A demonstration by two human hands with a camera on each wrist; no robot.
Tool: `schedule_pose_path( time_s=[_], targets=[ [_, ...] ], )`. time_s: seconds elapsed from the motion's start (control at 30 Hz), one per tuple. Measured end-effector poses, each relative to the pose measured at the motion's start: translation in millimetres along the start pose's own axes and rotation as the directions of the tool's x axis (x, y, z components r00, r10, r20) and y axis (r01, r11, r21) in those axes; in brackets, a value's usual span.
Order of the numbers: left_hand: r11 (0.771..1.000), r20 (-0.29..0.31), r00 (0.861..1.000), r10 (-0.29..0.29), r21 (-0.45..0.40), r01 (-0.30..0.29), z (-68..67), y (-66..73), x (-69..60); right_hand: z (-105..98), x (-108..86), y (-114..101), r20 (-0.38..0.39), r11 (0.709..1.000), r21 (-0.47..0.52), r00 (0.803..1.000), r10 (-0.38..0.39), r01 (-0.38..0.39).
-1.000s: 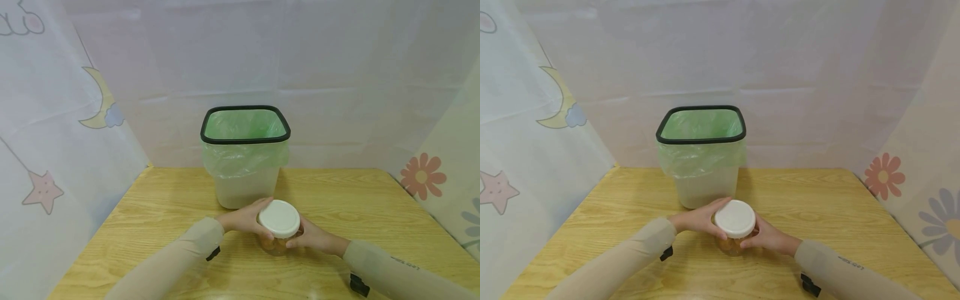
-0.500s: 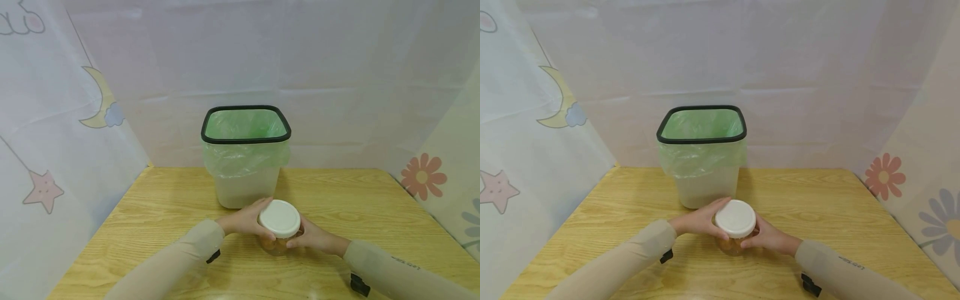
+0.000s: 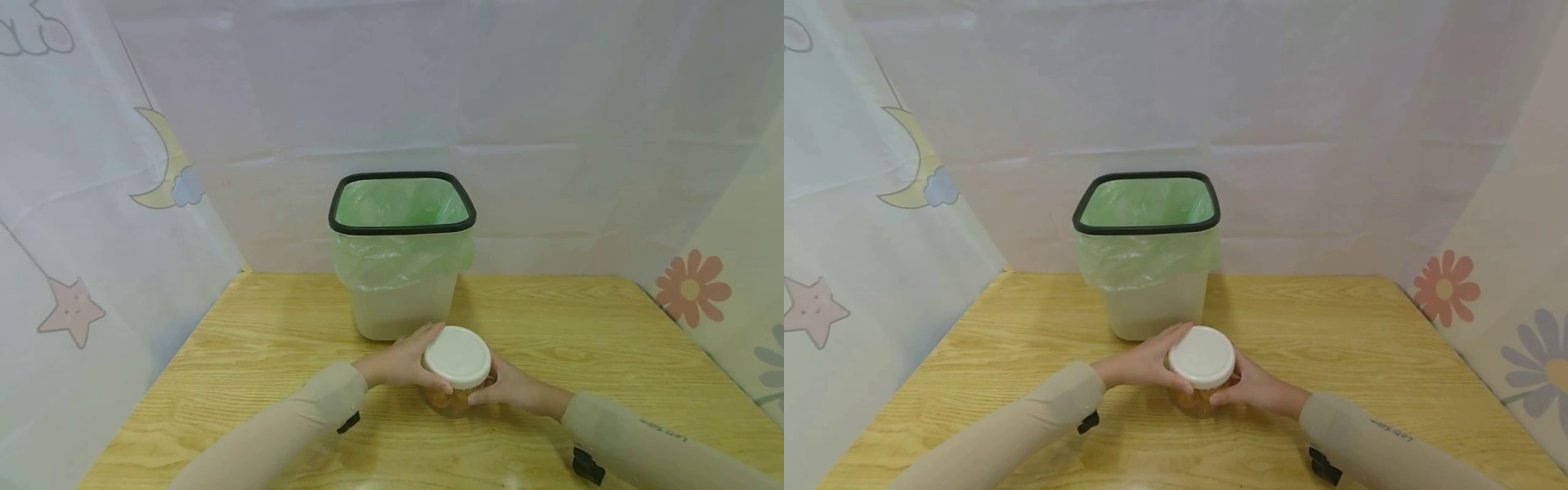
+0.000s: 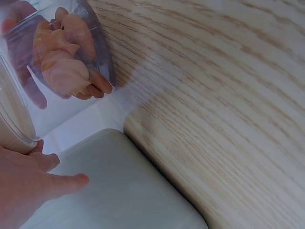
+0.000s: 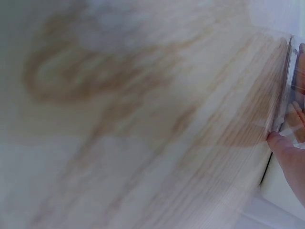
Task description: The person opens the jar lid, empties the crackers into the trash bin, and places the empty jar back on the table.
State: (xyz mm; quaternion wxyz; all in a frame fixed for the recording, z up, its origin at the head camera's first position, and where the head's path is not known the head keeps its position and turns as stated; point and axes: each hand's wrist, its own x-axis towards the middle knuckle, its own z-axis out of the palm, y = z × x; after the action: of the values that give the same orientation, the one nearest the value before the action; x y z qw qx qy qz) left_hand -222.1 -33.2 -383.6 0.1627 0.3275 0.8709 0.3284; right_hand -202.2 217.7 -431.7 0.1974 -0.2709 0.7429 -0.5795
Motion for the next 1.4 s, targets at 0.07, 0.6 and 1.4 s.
schedule_pose_path(
  time_s=[0.07,0.6,1.4],
  targets=[
    [1.0,-0.008,1.0,0.002,-0.002,-0.002,0.6,0.6,-0.2,0.0,-0.1,-0.5,0.004,1.0,0.0,1.0,-0.006,0.006],
    [1.0,-0.051,0.999,0.002,0.001,-0.002,4.8,4.2,-1.5,0.1,-1.0,-3.5,0.008,1.0,-0.004,1.0,-0.01,0.01],
    [0.999,-0.078,0.996,-0.038,-0.005,0.038,10.9,10.0,-6.0,0.2,-1.2,-2.0,0.005,1.0,-0.011,1.0,0.011,-0.011]
  ],
)
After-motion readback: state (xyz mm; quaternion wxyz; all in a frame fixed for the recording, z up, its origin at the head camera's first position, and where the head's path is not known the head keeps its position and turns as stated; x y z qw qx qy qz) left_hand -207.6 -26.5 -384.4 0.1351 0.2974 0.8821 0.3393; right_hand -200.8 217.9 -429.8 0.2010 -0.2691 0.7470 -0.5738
